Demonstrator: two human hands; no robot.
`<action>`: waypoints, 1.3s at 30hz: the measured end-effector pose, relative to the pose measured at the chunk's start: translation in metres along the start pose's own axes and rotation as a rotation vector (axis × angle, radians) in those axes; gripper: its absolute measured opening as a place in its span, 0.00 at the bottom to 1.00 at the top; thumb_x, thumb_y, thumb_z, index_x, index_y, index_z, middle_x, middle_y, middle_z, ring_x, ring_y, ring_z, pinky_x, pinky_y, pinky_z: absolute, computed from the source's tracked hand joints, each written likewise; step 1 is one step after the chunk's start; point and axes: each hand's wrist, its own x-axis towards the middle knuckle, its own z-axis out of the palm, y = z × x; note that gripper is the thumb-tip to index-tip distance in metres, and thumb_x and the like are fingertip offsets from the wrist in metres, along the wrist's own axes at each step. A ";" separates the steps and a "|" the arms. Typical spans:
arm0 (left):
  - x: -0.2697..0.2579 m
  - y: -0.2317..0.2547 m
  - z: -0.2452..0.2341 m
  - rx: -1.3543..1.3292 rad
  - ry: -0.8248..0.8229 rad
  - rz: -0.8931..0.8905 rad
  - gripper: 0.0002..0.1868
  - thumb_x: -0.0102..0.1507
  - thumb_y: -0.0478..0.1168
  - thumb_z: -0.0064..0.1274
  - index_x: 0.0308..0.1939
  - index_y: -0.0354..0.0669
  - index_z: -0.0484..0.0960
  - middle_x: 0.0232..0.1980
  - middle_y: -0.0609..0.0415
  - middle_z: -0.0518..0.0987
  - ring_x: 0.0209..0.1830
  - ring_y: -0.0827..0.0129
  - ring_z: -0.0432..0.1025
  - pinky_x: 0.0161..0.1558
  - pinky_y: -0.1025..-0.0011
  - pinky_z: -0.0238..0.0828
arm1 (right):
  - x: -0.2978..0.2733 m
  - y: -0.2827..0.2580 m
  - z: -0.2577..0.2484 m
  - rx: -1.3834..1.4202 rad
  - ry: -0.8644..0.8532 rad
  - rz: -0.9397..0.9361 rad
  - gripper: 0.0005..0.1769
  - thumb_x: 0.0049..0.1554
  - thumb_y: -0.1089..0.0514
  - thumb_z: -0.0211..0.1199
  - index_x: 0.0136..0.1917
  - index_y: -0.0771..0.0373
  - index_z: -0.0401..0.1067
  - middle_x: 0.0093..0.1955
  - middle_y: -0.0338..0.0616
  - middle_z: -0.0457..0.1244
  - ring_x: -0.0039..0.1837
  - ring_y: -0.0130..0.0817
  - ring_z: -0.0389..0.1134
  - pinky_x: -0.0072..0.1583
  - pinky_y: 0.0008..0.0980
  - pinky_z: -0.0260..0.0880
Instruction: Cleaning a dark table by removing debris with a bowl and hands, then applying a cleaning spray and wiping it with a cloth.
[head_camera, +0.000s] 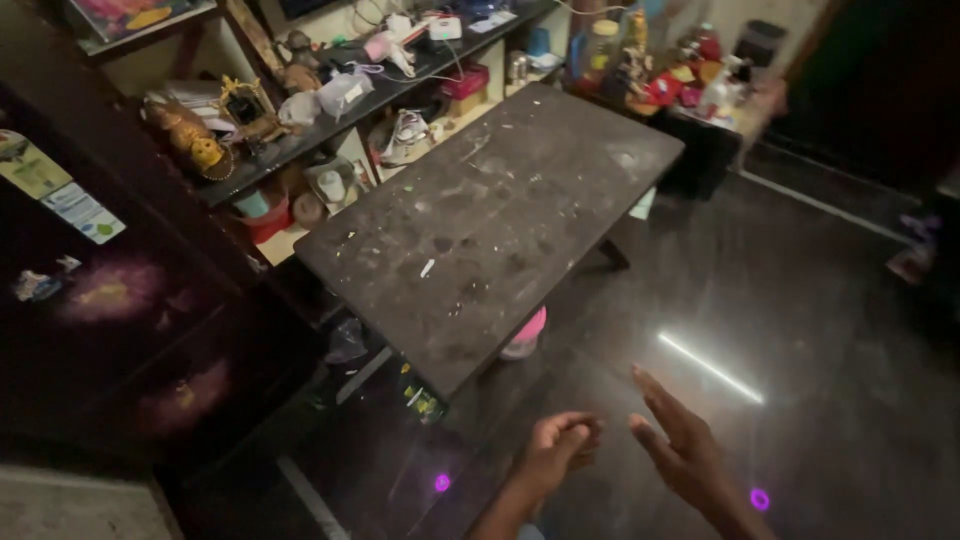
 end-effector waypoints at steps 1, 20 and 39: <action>0.036 -0.015 -0.012 -0.009 0.017 0.012 0.25 0.68 0.51 0.54 0.62 0.34 0.79 0.53 0.53 0.84 0.48 0.74 0.80 0.51 0.72 0.79 | 0.025 0.006 -0.003 -0.001 -0.018 -0.014 0.39 0.60 0.44 0.56 0.79 0.60 0.54 0.81 0.53 0.52 0.81 0.47 0.52 0.73 0.44 0.56; 0.447 0.116 -0.075 -0.096 0.469 0.249 0.25 0.69 0.52 0.51 0.63 0.39 0.75 0.58 0.46 0.82 0.54 0.65 0.79 0.54 0.66 0.77 | 0.566 0.244 -0.102 -0.201 -0.146 0.288 0.45 0.62 0.40 0.59 0.86 0.57 0.54 0.67 0.73 0.64 0.68 0.66 0.66 0.65 0.57 0.67; 0.582 0.046 -0.067 -0.244 1.421 0.038 0.25 0.68 0.55 0.48 0.58 0.39 0.82 0.50 0.45 0.88 0.46 0.61 0.80 0.46 0.65 0.76 | 0.875 0.554 -0.007 -0.705 -0.023 -0.079 0.64 0.65 0.21 0.49 0.81 0.84 0.42 0.81 0.86 0.36 0.81 0.79 0.35 0.75 0.70 0.33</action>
